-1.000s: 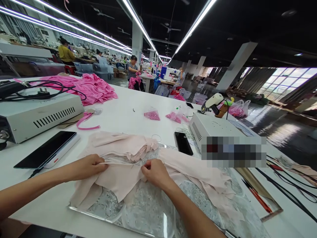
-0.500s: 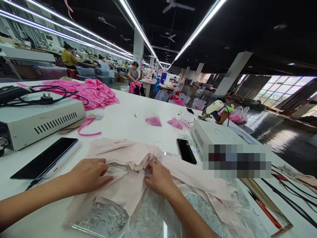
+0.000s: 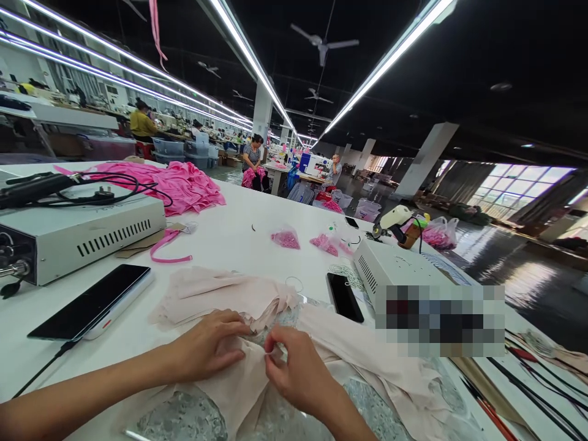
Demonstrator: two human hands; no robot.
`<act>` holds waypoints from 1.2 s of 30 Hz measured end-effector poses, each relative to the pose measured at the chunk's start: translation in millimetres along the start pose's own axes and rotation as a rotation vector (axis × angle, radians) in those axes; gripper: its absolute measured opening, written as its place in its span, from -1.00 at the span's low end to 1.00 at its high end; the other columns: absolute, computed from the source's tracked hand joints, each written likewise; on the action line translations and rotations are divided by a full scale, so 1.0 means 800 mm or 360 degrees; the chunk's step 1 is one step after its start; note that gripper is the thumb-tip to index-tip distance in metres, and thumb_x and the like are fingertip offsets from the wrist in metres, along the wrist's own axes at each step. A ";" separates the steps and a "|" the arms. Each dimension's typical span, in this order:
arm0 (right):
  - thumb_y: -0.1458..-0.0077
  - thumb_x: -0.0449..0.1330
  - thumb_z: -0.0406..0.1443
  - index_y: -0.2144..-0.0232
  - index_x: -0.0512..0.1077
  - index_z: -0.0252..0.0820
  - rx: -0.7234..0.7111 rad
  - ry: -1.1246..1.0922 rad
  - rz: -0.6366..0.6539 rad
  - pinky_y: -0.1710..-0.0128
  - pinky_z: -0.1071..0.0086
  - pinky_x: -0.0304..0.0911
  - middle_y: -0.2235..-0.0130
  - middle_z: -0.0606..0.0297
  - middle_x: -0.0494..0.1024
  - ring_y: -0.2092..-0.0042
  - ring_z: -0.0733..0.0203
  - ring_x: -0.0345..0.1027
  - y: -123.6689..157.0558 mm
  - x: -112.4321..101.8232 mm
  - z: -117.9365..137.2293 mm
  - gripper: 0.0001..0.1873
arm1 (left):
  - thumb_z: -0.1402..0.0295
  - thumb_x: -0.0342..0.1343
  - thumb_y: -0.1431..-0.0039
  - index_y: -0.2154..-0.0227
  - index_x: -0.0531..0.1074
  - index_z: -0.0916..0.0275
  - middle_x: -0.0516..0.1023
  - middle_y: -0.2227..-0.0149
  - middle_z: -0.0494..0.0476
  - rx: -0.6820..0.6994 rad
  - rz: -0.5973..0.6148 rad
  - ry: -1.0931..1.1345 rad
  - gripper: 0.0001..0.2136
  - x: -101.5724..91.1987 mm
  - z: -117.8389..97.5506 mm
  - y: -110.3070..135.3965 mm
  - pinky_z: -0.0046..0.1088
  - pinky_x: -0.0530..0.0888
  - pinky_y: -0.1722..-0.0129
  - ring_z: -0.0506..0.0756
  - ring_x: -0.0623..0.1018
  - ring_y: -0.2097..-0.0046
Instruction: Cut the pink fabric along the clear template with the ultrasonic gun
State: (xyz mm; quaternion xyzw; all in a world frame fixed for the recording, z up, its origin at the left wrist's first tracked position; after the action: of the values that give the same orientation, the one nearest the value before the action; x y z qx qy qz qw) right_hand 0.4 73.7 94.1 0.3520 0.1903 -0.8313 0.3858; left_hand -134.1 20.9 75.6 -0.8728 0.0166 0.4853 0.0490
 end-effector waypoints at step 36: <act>-0.21 0.17 -0.17 -0.01 0.37 -0.20 0.0410 -0.0264 -0.1092 0.10 0.12 0.41 -0.02 0.15 0.46 0.06 0.12 0.42 0.024 -0.127 -0.119 -0.63 | 0.29 -0.03 -0.27 0.16 0.47 0.19 0.50 0.07 0.17 0.0383 -0.0002 -0.0328 -0.79 -0.036 -0.037 -0.099 -0.27 0.42 0.03 0.18 0.49 0.05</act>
State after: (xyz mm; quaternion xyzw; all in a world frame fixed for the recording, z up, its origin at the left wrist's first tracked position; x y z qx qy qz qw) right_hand 103.4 169.1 102.6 0.2450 0.1592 -0.9550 0.0515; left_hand -118.2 95.9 121.3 -0.8063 0.0689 0.5667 0.1549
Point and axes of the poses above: each hand's wrist, its own y-axis away from the middle knuckle, its own x-axis out of the palm, z = x × y, the point moved 8 cm from there along -y, towards the middle knuckle
